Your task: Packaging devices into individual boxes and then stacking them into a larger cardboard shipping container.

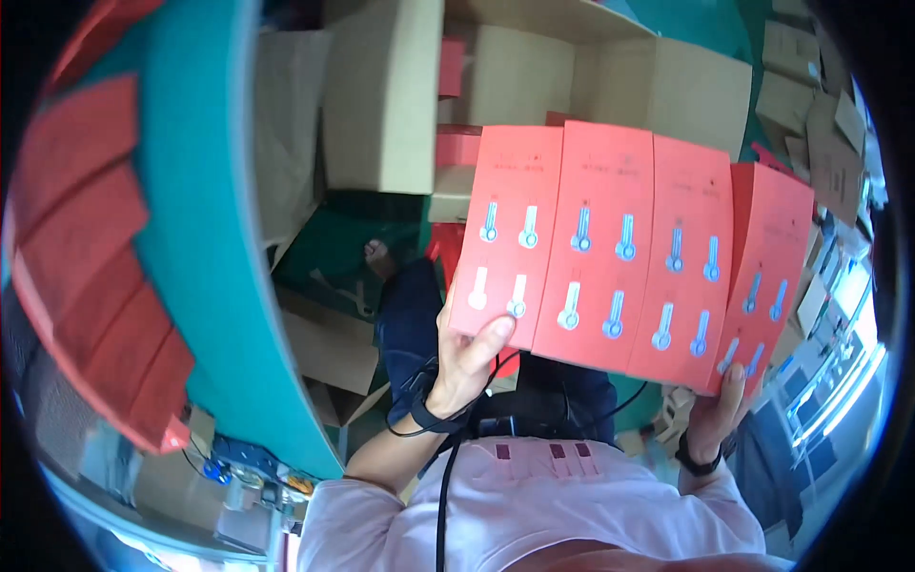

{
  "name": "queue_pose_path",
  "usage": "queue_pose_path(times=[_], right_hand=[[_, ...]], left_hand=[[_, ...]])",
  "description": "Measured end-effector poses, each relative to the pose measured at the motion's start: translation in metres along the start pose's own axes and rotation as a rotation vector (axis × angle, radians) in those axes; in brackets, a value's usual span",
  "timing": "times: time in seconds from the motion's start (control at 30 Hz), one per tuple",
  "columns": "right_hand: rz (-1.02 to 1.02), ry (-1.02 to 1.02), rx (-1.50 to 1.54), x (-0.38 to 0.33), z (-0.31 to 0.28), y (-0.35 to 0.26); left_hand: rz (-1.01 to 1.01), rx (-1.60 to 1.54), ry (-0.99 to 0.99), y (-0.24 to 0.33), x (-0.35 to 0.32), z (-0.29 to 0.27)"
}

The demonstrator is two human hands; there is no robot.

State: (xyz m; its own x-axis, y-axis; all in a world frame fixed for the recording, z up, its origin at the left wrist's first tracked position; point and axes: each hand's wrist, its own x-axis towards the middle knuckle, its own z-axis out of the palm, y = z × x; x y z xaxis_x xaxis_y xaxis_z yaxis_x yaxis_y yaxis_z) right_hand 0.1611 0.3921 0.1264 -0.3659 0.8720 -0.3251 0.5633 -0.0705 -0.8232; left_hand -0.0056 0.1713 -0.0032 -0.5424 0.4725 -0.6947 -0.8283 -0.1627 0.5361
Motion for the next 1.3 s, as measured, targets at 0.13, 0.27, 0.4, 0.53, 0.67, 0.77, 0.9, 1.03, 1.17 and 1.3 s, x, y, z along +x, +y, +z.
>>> queue_pose_path(times=[0.13,0.27,0.4,0.53,0.67,0.77,0.9,1.03,1.17,1.3], right_hand=[[-0.187,-0.180,-0.192,-0.027,-0.002,-0.044],[-0.278,-0.420,-0.027,0.007,0.024,-0.065],[-0.459,-0.855,-0.140,-0.018,0.060,-0.115],[-0.409,-1.132,-0.235,-0.097,0.129,-0.126],[-0.602,-1.477,-0.262,-0.114,0.214,-0.050],[-0.641,-1.626,-0.186,-0.143,0.272,0.002],[-0.847,-1.638,-0.471,-0.159,0.309,0.051],[-0.769,-1.671,-0.587,-0.169,0.300,0.066],[-0.843,-1.739,-0.594,-0.174,0.298,0.079],[-0.742,-1.846,-0.465,-0.203,0.305,0.106]], left_hand=[[0.230,-0.128,0.081,0.025,-0.057,-0.018],[0.350,-0.226,0.187,-0.004,-0.080,-0.013],[0.567,-0.379,0.507,-0.025,-0.161,-0.025],[0.585,-0.440,0.701,-0.050,-0.244,-0.086],[0.623,-0.532,0.979,-0.113,-0.272,-0.130],[0.744,-0.517,1.085,-0.138,-0.275,-0.171],[0.771,-0.416,1.286,-0.189,-0.266,-0.219],[0.709,-0.416,1.314,-0.210,-0.278,-0.223],[0.727,-0.389,1.548,-0.207,-0.272,-0.235],[0.585,-0.151,1.562,-0.226,-0.303,-0.277]])
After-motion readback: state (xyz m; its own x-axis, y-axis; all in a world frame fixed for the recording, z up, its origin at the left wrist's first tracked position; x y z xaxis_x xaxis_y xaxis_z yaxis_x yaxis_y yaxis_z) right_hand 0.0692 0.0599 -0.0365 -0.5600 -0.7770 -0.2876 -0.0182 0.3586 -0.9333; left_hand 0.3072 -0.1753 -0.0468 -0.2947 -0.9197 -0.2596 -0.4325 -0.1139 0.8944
